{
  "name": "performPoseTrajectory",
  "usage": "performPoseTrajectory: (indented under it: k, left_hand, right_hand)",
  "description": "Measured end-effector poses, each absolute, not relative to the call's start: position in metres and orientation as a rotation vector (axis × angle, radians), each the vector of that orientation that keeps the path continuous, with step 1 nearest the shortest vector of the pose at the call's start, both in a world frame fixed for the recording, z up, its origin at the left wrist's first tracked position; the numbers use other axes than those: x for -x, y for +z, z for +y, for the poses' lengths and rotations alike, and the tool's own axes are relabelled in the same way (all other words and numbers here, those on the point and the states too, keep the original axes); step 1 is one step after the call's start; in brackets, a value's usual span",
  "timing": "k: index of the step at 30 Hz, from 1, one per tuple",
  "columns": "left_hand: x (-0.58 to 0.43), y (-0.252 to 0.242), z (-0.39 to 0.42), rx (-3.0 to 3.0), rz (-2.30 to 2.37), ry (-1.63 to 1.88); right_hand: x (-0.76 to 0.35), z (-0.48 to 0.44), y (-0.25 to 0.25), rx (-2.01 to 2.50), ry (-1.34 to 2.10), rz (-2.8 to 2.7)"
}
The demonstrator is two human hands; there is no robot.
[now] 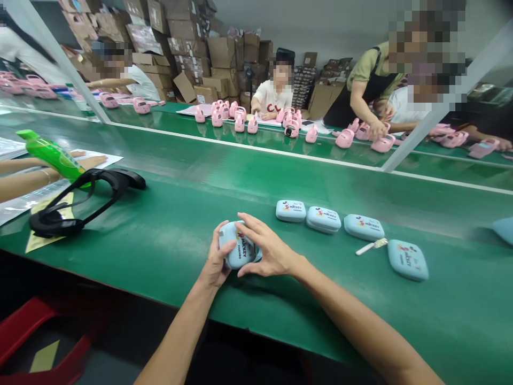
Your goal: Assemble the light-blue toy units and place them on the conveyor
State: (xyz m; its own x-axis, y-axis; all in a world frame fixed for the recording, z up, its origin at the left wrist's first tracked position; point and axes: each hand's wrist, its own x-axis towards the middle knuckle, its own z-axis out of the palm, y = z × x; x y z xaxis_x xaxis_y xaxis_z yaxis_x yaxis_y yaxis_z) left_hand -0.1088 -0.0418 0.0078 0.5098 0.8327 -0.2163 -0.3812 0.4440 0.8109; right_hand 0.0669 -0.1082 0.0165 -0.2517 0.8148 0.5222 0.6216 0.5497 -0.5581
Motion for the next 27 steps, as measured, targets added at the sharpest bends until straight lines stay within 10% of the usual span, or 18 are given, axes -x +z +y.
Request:
performPoseTrajectory:
  k: [27]
  left_hand:
    - [0.099,0.040,-0.053,-0.875,0.802,0.798]
  right_hand:
    - [-0.079,-0.115,0.030,1.235,0.373,-1.953]
